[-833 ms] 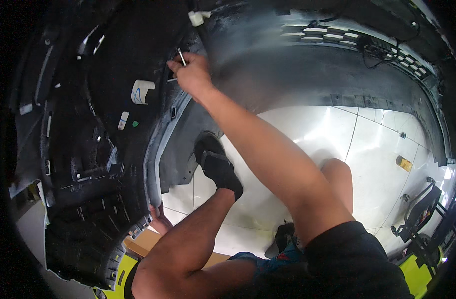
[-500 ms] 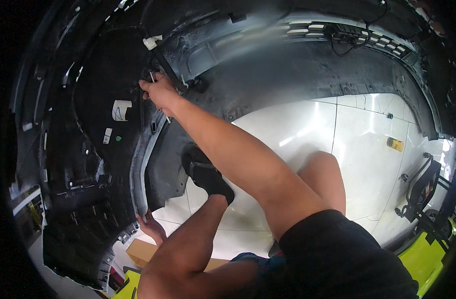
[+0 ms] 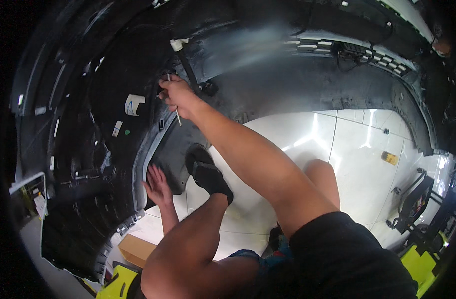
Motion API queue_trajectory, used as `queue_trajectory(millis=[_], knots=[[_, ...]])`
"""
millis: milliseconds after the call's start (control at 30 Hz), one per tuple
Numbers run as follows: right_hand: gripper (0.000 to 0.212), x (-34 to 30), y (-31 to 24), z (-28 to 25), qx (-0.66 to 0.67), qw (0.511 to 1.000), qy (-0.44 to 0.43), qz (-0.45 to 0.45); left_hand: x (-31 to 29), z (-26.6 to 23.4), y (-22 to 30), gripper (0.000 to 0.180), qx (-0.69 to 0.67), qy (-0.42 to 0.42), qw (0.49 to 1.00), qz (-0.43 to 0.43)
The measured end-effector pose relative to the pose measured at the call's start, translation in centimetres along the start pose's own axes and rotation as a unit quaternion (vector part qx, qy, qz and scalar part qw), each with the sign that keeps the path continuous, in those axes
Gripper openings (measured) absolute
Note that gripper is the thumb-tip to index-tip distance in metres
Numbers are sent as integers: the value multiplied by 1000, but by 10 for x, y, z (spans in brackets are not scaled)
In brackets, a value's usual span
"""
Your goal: The person positions a black car bumper against the front of a lime-green car and uses a screwdriver to fasten it in place. The person works along the bumper's edge, securing multiple fasteners while seated on the floor.
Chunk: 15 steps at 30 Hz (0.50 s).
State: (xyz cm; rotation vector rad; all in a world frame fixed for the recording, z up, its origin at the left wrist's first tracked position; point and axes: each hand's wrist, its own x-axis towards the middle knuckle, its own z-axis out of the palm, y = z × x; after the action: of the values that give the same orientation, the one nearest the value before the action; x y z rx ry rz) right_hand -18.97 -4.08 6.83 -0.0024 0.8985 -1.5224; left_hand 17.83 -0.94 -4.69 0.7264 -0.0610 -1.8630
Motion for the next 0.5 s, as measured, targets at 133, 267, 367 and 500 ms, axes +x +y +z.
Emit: queue_trajectory(millis=[133,267,367,500], knots=[[32,-31,5,5,-91,995,-31,15,68,38,-50,52,11,-71,997,-15],[38,-97,27,-17,-177,983,-16,55,88,90,-99,52,2,-15,999,30],[35,-158,34,-52,-181,977,32,112,99,76,-104,56,-41,-21,999,29],[34,-205,31,-99,-172,971,123,111,79,95,-124,56,-48,-16,997,55]])
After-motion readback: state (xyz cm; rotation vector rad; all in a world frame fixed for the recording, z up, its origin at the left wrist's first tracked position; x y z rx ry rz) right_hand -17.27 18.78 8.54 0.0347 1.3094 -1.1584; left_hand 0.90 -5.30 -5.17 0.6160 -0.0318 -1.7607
